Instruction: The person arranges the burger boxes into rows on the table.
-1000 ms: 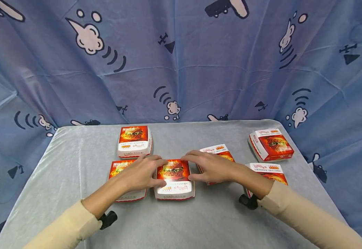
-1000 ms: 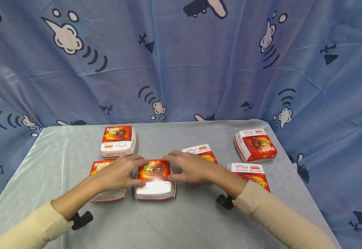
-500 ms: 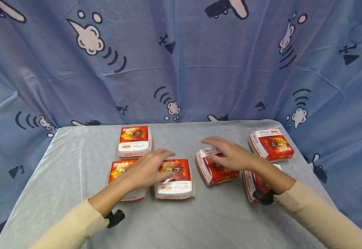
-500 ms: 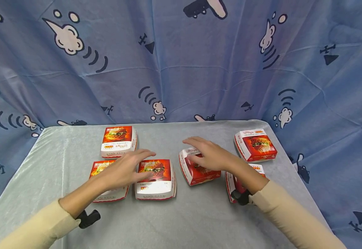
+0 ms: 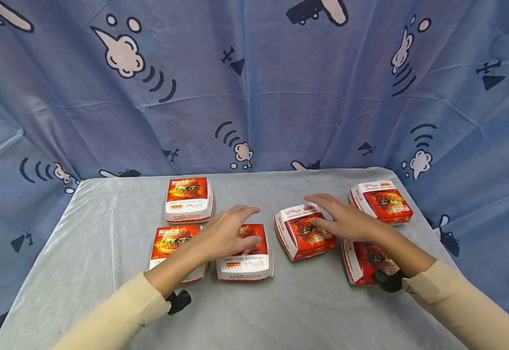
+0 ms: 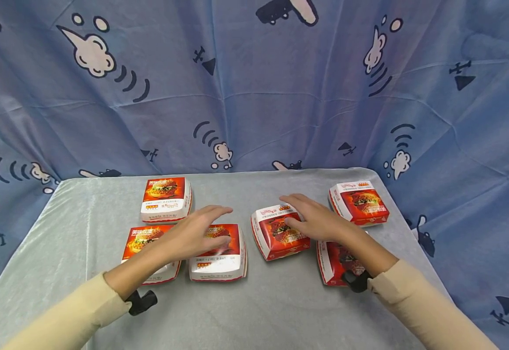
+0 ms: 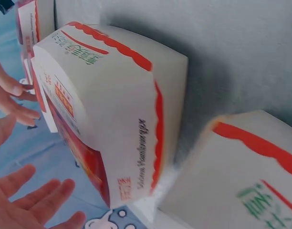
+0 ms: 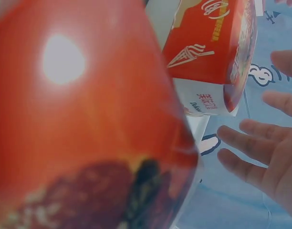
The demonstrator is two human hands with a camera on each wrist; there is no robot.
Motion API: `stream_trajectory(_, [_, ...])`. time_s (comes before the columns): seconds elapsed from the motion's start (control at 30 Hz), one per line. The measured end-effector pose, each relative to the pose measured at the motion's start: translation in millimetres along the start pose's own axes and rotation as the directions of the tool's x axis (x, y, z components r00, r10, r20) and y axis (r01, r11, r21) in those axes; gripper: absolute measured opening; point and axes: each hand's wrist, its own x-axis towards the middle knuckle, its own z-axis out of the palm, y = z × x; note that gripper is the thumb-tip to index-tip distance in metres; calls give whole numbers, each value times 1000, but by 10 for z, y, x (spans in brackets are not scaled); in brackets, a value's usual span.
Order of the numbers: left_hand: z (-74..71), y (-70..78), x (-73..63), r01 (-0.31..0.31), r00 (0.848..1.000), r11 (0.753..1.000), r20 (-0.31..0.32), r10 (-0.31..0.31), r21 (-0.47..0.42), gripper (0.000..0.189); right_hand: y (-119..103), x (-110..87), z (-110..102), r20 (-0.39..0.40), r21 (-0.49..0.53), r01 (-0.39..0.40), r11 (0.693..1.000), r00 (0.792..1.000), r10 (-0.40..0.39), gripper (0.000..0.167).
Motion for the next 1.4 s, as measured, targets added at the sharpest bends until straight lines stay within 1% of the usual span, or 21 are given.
stream_trajectory(0.2, [54, 76, 109, -4, 1000, 1000, 22, 4, 11, 65, 13, -37, 15, 15, -2, -34, 999, 999, 34, 70])
stream_trajectory(0.37, [93, 159, 221, 3, 998, 1000, 68, -3, 1, 68, 14, -57, 26, 26, -9, -61, 998, 998, 62, 76])
stream_trajectory(0.5, [122, 214, 289, 15, 995, 999, 104, -12, -28, 72, 9, -79, 30, 27, 5, -79, 997, 997, 79, 81])
stream_trajectory(0.7, [174, 228, 356, 48, 989, 997, 143, -39, -60, 77, 8, -116, 44, 40, 13, -139, 990, 990, 138, 92])
stream_trajectory(0.83, [208, 230, 410, 43, 986, 998, 163, -35, -49, 77, 9, -131, 72, 54, -1, -160, 987, 986, 160, 95])
stream_trajectory(1.0, [231, 245, 457, 36, 980, 999, 196, -32, -18, 77, -9, -142, 98, 81, -10, -160, 987, 984, 160, 96])
stream_trajectory(1.2, [248, 257, 482, 28, 976, 1000, 217, -27, -1, 76, -13, -137, 97, 92, -11, -140, 990, 986, 140, 93])
stream_trajectory(1.4, [268, 277, 518, -8, 964, 1000, 265, 6, 5, 72, 5, -134, 100, 92, -1, -111, 994, 990, 110, 90])
